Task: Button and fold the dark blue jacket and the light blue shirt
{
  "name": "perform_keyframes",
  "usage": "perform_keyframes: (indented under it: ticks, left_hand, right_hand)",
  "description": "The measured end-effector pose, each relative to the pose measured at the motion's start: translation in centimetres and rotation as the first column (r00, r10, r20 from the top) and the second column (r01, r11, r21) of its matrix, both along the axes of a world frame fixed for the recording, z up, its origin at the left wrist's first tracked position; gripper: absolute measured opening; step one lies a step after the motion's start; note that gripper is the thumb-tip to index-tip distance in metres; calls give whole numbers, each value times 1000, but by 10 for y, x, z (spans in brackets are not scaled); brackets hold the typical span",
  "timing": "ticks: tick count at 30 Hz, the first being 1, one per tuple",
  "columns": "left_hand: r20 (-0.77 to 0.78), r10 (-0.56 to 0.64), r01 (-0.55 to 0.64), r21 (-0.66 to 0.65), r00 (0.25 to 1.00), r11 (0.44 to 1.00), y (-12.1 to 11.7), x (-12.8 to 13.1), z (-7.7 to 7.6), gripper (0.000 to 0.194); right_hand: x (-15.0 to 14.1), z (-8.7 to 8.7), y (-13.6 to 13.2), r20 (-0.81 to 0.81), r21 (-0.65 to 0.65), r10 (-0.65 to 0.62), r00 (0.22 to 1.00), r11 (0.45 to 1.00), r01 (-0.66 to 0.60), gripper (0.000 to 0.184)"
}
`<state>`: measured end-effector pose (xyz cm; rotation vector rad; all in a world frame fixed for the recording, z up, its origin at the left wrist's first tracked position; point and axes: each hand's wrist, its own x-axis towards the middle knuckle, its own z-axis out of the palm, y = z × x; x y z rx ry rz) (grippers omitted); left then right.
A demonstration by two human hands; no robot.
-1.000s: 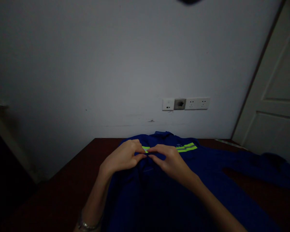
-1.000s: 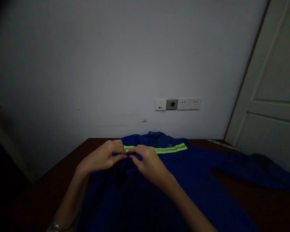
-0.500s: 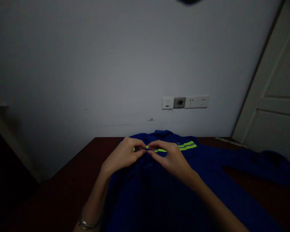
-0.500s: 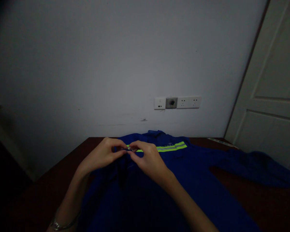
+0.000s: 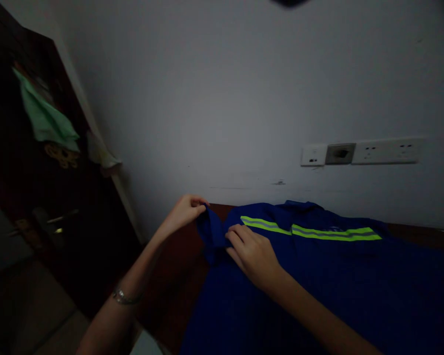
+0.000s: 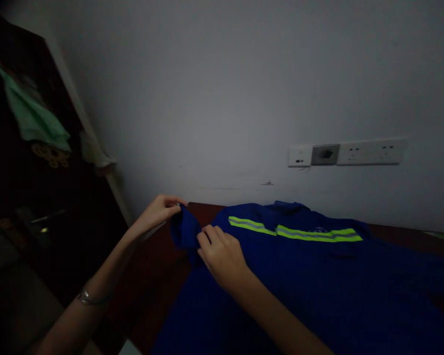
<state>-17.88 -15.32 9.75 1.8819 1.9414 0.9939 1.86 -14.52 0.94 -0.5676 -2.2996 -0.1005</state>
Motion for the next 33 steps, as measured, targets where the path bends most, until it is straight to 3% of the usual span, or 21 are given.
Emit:
perform_keyframes:
  ticks: [4,9,12,16,19,24,28,30,33]
  left_hand:
    - [69,-14,29,-233,998,972,-32,-40,16,30]
    - [166,-86,144,-376,982,915,-71,-63,27,23]
    - [122,-129,162,-325,984,932,-88,-58,24,19]
    - [50,-202,205,-62,978,977,-102,-42,17,15]
    - [78,-221,219,32,972,975,-110,-33,11,16]
    - [110,-93,92,15,990,996,-114,-19,-3,20]
    - [123,-88,92,-30,988,995,-112,-6,-17,20]
    - [140,-109,115,-40,984,993,-111,2,-21,20]
    - [157,-122,127,-23,980,992,-110,12,-25,22]
  right_hand:
    - [-19,21,4,-189,-133,191,963,967,-218,15]
    - [-23,44,15,-323,-375,371,871,794,-478,19]
    - [-18,49,17,-338,-481,402,851,704,-523,24]
    - [-6,46,18,-362,-542,382,850,656,-526,24]
    - [3,39,21,-315,-544,388,866,674,-500,21]
    - [17,33,14,-228,-466,394,891,759,-455,16]
    - [22,40,-12,-189,-305,363,913,862,-405,56]
    - [20,42,-27,-114,-191,378,919,899,-393,49]
    - [15,39,-44,-12,-29,342,940,939,-342,20]
